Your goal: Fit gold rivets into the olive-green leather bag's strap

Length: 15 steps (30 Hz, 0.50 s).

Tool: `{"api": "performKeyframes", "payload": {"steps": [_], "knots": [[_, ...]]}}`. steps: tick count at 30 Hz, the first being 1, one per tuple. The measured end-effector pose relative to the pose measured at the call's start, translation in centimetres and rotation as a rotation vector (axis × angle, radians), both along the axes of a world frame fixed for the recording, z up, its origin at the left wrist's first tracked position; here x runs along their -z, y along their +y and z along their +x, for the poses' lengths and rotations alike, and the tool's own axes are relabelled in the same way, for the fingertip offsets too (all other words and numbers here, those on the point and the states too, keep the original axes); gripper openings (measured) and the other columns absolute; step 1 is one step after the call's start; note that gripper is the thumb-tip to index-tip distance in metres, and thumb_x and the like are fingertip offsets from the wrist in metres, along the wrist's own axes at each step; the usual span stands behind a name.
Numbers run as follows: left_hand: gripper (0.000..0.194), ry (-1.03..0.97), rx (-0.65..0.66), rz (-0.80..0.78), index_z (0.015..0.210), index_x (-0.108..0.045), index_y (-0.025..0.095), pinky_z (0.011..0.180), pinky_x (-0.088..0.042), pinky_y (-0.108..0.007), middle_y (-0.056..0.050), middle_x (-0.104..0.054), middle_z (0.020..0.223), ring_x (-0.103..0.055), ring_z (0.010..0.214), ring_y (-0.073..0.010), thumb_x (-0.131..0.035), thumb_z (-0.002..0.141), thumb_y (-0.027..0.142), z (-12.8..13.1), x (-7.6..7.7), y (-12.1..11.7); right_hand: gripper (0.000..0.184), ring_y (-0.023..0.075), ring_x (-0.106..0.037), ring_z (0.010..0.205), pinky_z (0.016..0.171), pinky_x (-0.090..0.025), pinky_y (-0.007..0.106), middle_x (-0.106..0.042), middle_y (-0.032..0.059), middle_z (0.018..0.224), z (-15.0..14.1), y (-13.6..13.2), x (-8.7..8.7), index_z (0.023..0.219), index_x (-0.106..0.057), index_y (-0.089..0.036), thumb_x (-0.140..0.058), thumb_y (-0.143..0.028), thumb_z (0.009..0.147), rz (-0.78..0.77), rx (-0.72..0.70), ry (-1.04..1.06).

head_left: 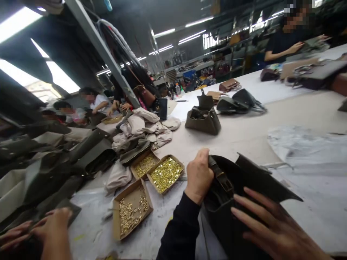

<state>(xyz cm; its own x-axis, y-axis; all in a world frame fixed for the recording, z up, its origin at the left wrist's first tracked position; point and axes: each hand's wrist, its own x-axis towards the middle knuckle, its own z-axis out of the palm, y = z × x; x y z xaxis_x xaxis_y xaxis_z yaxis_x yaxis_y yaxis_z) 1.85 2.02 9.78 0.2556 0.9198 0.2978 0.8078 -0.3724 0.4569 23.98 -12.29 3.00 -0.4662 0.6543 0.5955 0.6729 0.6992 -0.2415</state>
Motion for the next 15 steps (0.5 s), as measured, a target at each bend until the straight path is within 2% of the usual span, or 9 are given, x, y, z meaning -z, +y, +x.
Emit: {"api": "performKeyframes", "payload": {"steps": [3,5,7,8,9,11,12,13,15], "knots": [[0.056,0.126,0.031,-0.078,0.124,-0.068,0.022,0.088,-0.055,-0.034,-0.006,-0.073,0.124,-0.072,0.104,-0.0269,-0.046,0.079,-0.002,-1.3,-1.9,-1.2,0.05,0.032,-0.042,0.144,0.112,-0.047,0.046,-0.056,0.005,0.149,0.6,3.0,0.0,0.16,-0.043,-0.027,-0.047,-0.021,0.11,0.041,0.088,-0.047],[0.052,0.136,0.014,-0.136,0.117,-0.072,0.023,0.085,-0.053,-0.034,-0.005,-0.075,0.115,-0.072,0.1,-0.0266,-0.047,0.078,-0.001,-2.5,-2.5,-2.1,0.055,0.0339,-0.045,0.141,0.108,-0.049,0.051,-0.055,0.0091,0.148,0.8,4.7,-0.3,0.162,-0.038,-0.023,-0.051,-0.034,0.11,0.008,0.078,-0.051],[0.045,0.081,-0.013,-0.201,0.108,-0.074,0.024,0.083,-0.051,-0.033,-0.004,-0.076,0.105,-0.071,0.096,-0.0254,-0.049,0.077,0.001,-3.7,-2.7,-2.8,0.064,0.0365,-0.043,0.141,0.107,-0.05,0.054,-0.054,0.0111,0.148,0.8,5.4,-1.1,0.16,-0.04,-0.022,-0.062,-0.046,0.104,-0.055,-0.008,-0.085],[0.043,0.043,-0.028,-0.235,0.105,-0.075,0.023,0.082,-0.05,-0.032,-0.004,-0.076,0.101,-0.071,0.094,-0.0245,-0.05,0.077,0.002,-4.2,-2.7,-3.0,0.064,0.0369,-0.042,0.141,0.109,-0.049,0.055,-0.056,0.0106,0.145,0.6,5.4,-1.6,0.156,-0.046,-0.023,-0.068,-0.046,0.101,-0.085,-0.076,-0.109],[0.041,0.003,-0.038,-0.269,0.103,-0.075,0.023,0.081,-0.05,-0.031,-0.003,-0.076,0.098,-0.071,0.093,-0.0237,-0.051,0.077,0.003,-4.8,-2.7,-3.2,0.055,0.0363,-0.043,0.14,0.111,-0.047,0.055,-0.058,0.0095,0.14,0.5,5.4,-2.2,0.148,-0.054,-0.025,-0.071,-0.042,0.099,-0.107,-0.144,-0.125],[0.042,-0.064,-0.059,-0.328,0.107,-0.075,0.023,0.082,-0.05,-0.031,-0.002,-0.077,0.096,-0.071,0.093,-0.023,-0.052,0.077,0.004,-6.0,-2.5,-3.4,0.019,0.0328,-0.052,0.13,0.11,-0.047,0.052,-0.064,0.0074,0.122,0.2,5.5,-3.5,0.119,-0.068,-0.026,-0.066,-0.027,0.1,-0.113,-0.239,-0.113],[0.047,-0.088,-0.077,-0.342,0.114,-0.074,0.024,0.084,-0.051,-0.032,-0.002,-0.077,0.099,-0.071,0.095,-0.0231,-0.053,0.077,0.004,-6.7,-2.5,-3.7,0.01,0.031,-0.055,0.123,0.107,-0.049,0.049,-0.065,0.0071,0.113,0.1,5.8,-4.2,0.104,-0.068,-0.024,-0.06,-0.019,0.101,-0.087,-0.251,-0.088],[0.054,-0.106,-0.099,-0.339,0.123,-0.072,0.024,0.088,-0.053,-0.033,-0.003,-0.077,0.105,-0.071,0.099,-0.0236,-0.053,0.077,0.005,-7.3,-2.4,-4.0,0.018,0.0299,-0.057,0.119,0.103,-0.05,0.046,-0.065,0.0071,0.105,0.2,6.2,-4.8,0.094,-0.066,-0.022,-0.053,-0.013,0.102,-0.04,-0.243,-0.061],[0.062,-0.114,-0.133,-0.292,0.136,-0.067,0.026,0.098,-0.054,-0.037,-0.004,-0.076,0.12,-0.07,0.111,-0.0247,-0.051,0.08,0.007,-8.7,-2.3,-5.5,0.027,0.0299,-0.057,0.116,0.096,-0.051,0.043,-0.066,0.0083,0.102,0.7,7.5,-5.7,0.092,-0.065,-0.02,-0.045,-0.005,0.101,0.087,-0.173,-0.029]]}}
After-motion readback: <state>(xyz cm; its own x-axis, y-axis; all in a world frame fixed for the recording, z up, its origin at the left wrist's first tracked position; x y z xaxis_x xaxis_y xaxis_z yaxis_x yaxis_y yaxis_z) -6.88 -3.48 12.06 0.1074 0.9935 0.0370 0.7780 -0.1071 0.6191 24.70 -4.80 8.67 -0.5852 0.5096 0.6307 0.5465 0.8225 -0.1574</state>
